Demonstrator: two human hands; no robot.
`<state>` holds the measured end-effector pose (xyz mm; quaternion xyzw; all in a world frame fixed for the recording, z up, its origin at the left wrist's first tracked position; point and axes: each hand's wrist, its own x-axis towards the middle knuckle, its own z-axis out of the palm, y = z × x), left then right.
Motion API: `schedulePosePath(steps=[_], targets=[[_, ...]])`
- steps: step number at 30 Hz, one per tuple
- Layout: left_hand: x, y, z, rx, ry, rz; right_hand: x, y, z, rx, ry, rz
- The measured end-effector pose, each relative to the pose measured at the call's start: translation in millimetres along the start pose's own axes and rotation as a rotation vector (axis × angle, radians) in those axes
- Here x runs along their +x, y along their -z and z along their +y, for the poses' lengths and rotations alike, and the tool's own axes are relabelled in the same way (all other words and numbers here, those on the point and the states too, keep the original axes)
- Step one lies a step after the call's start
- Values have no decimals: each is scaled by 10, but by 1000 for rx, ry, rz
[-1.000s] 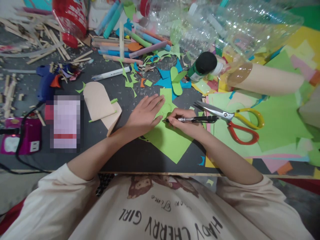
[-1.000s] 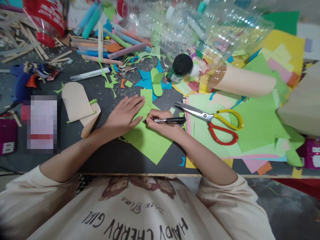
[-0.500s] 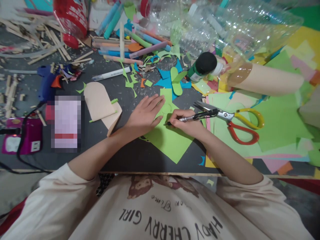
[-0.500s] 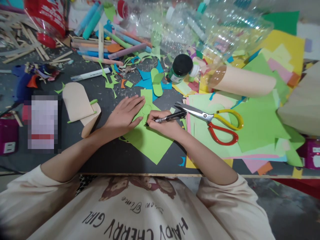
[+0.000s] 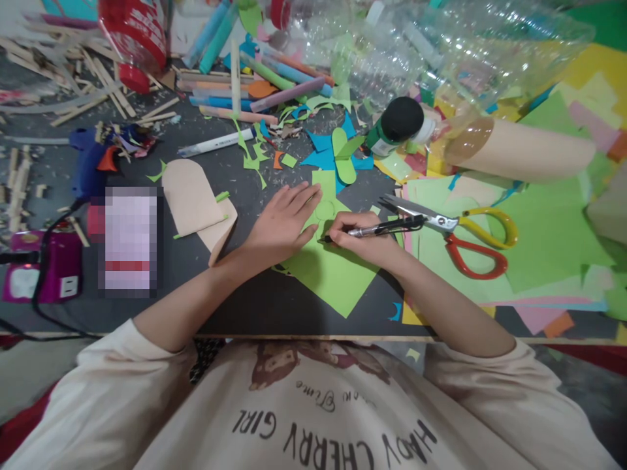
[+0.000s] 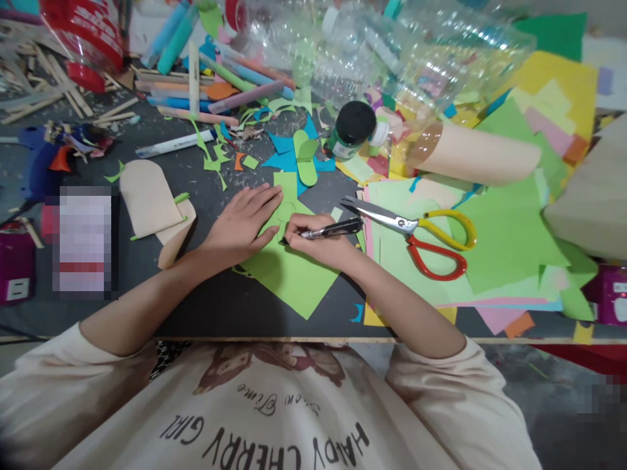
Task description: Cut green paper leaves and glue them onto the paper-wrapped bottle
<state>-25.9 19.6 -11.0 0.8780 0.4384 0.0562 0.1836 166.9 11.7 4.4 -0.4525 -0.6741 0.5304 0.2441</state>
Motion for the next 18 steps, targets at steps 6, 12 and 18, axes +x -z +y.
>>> schedulePosePath(steps=[6,12,18], targets=[[2,10,-3,-3,-2,-12,7,13,-1,39,25,-65],[3,23,6,-13,-1,-17,1,15,-10,36,9,-35],[0,17,2,-17,-3,-11,4,25,5,88,12,-90]])
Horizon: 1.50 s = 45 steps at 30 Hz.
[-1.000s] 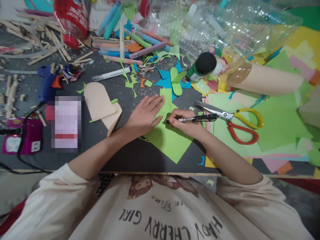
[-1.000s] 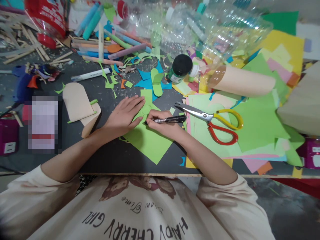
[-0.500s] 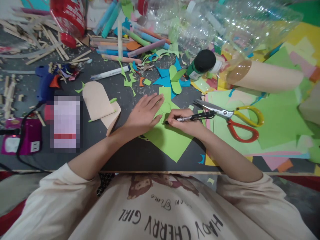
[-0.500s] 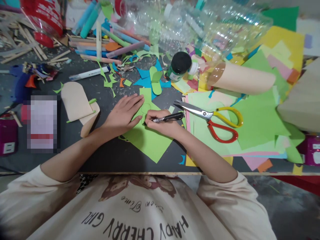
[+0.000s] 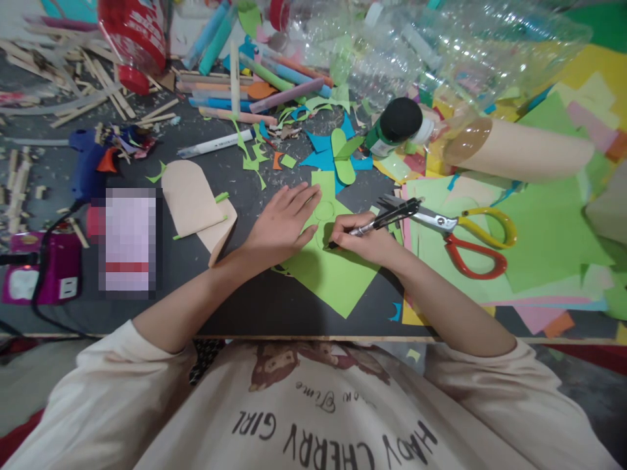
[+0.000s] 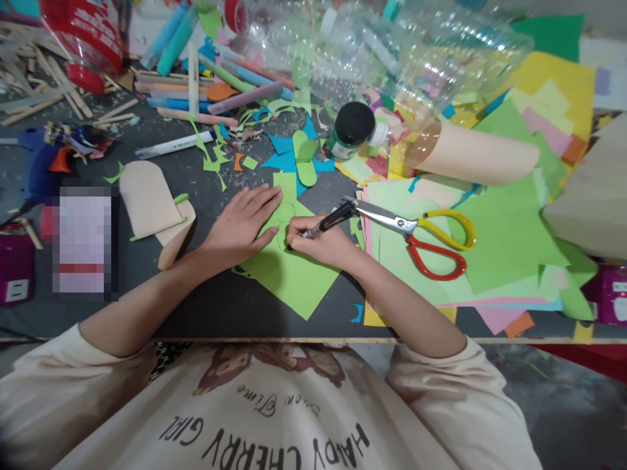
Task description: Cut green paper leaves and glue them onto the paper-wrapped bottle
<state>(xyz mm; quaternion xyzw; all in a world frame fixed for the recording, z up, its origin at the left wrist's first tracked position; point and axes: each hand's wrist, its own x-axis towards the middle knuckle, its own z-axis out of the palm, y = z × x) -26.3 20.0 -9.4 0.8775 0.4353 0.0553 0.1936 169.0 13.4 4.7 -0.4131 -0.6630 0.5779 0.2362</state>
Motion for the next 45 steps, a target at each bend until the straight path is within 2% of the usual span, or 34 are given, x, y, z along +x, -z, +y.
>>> schedulePosePath(steps=[8,14,16,28,45], targets=[[-8,-6,-2,-3,0,11,-3,6,-14,17,5,24],[-28,0,-4,-9,-5,1,-30,76,58,115,-62,328],[-32,5,-3,-10,11,-3,-32,105,77,115,-79,363],[-35,22,2,-16,49,-29,-33,56,69,-167,-50,336],[-43,-11,-22,-19,16,2,-27,50,61,-218,-13,332]])
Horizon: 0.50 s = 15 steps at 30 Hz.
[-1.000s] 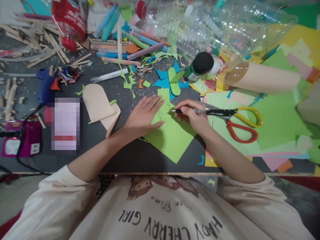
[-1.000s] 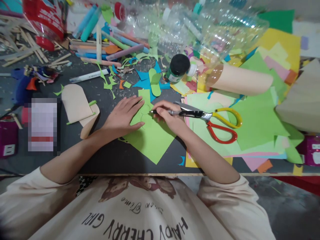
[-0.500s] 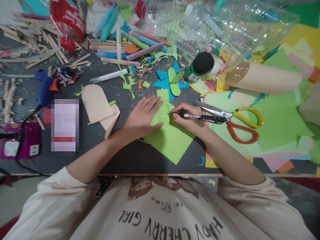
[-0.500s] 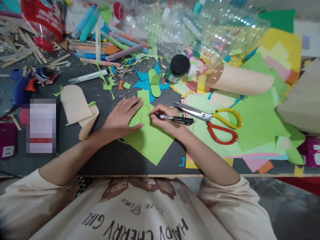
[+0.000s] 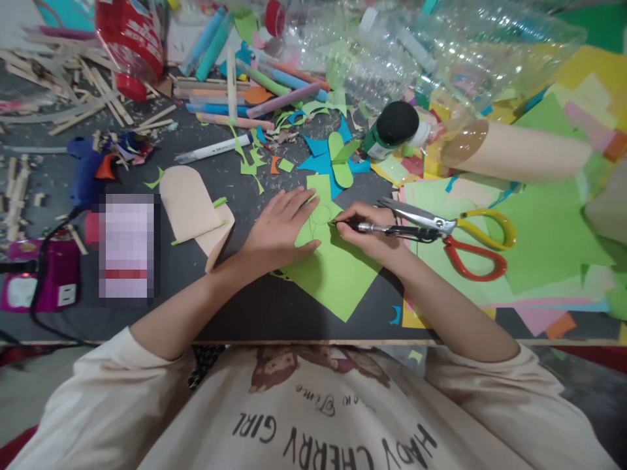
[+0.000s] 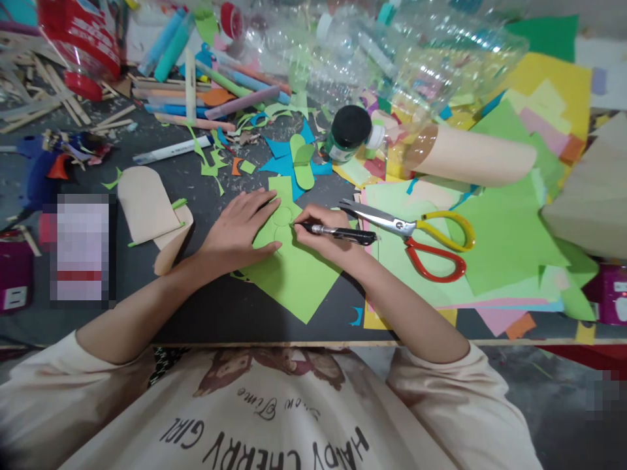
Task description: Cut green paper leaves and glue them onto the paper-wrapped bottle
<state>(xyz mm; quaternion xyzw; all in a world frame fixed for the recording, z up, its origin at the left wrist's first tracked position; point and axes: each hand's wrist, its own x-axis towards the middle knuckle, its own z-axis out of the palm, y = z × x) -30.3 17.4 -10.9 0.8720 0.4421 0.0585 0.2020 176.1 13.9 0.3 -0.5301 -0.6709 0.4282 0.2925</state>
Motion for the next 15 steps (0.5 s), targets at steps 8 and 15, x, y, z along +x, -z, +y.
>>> schedulePosePath(steps=[8,15], targets=[[5,10,3,1,10,-11,-1,-1,-13,13,-1,-1],[2,23,13,16,13,-28,-2,24,-17,43,-27,7]])
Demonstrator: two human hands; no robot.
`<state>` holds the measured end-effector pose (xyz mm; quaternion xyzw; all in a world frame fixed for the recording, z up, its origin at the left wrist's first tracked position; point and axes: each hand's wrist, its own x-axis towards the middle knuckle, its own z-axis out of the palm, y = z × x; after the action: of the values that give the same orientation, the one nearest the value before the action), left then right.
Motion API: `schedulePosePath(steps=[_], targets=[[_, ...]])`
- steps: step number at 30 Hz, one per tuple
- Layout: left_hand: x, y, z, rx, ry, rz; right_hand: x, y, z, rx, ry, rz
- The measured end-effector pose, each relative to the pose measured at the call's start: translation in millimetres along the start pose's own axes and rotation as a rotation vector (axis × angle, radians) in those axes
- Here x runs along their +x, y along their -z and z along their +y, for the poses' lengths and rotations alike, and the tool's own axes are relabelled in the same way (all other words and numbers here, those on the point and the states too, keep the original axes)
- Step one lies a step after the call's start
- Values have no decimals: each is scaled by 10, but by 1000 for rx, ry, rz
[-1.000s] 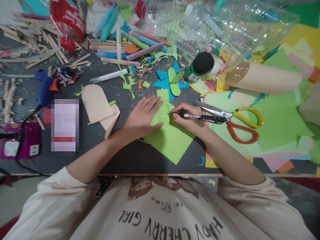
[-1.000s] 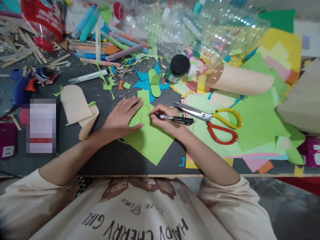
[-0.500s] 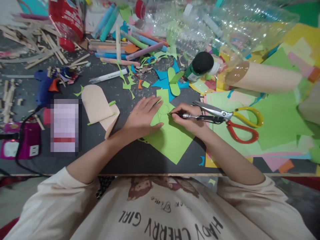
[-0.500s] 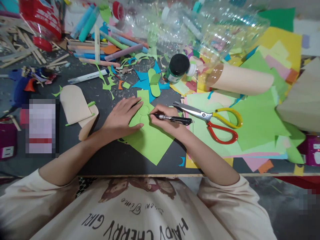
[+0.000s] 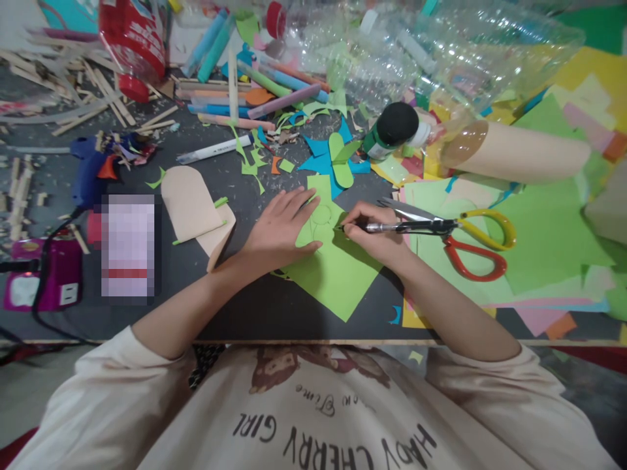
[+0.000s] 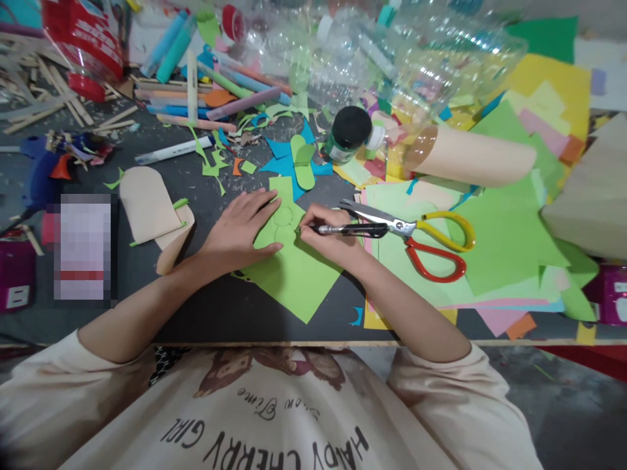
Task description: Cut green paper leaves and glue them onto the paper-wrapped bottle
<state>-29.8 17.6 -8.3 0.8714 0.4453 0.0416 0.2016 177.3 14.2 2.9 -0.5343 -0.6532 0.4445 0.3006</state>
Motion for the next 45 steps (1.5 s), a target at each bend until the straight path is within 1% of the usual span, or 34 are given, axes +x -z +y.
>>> schedulePosePath(steps=[9,12,15,19,24,27,33,35,41,45], targets=[[4,-8,-6,-21,9,-12,-1,-22,2,-31,31,15],[4,-12,-8,-27,-1,4,9,-15,-8,-45,40,-5],[0,-24,-16,-24,-7,16,18,-6,-21,-32,27,-24],[-2,-28,-16,-16,-6,18,17,-4,-27,-36,17,-11],[4,-12,3,-15,1,11,10,8,0,-39,40,-71],[3,-8,8,-10,9,-3,10,14,11,-4,33,-43],[0,-13,-4,-2,12,50,2,-5,23,30,11,10],[2,-10,0,5,22,50,0,-12,28,31,13,14],[3,-1,18,19,43,31,2,-11,19,-9,60,-1],[5,-1,15,8,33,41,-1,-2,8,-12,61,-64]])
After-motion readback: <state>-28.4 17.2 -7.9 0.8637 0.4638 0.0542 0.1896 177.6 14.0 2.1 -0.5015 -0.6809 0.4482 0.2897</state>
